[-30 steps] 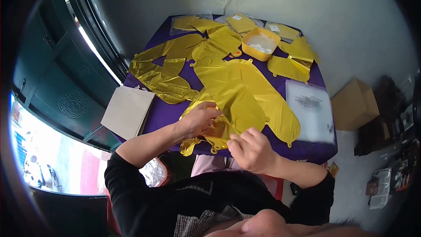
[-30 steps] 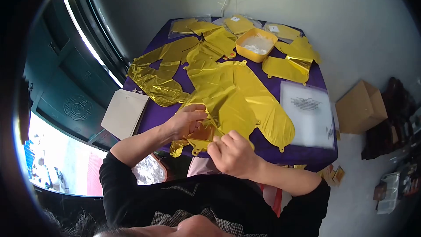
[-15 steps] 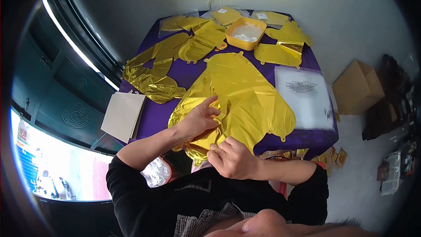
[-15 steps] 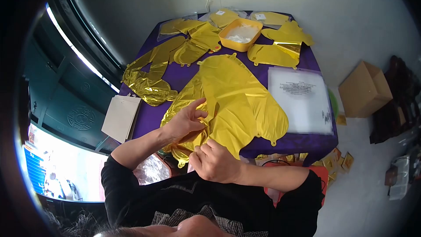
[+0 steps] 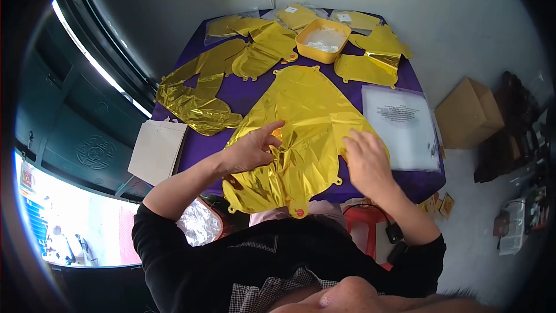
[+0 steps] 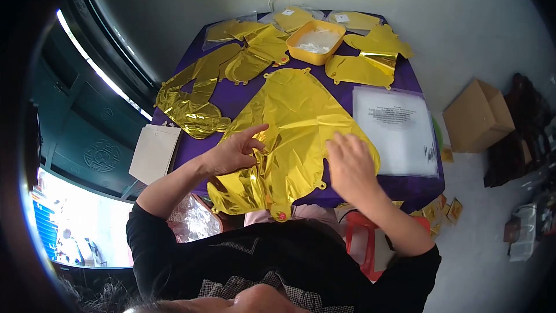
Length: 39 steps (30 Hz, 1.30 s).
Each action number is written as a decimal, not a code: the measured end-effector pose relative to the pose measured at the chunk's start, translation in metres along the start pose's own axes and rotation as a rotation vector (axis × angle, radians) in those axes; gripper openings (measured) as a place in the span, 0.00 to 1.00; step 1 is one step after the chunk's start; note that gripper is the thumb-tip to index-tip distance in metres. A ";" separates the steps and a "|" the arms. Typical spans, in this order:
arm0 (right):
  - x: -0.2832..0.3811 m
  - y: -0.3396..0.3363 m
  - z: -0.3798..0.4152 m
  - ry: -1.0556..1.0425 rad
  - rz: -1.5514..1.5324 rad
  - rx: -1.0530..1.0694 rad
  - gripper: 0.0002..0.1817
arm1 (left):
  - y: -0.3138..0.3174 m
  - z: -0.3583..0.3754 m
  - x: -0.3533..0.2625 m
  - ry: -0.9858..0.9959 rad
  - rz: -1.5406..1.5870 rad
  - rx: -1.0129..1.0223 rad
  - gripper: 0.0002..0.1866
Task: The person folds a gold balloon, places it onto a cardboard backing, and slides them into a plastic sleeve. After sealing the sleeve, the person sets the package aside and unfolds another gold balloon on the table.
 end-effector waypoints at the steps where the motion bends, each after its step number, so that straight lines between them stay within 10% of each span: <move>1: -0.011 0.002 0.002 0.001 0.005 0.003 0.18 | -0.002 -0.002 -0.003 -0.007 0.014 0.028 0.46; 39: -0.017 0.006 0.024 0.124 0.100 0.205 0.22 | -0.031 0.010 0.011 0.048 -0.212 0.146 0.41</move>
Point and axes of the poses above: each hand's wrist, its own z-axis away from the middle knuckle, its own y-axis out of the palm, x = y × z, the point moved 6 cm from there along -z, towards the middle knuckle, and after that the axes turned 9 degrees about y, right-handed, at the moved point
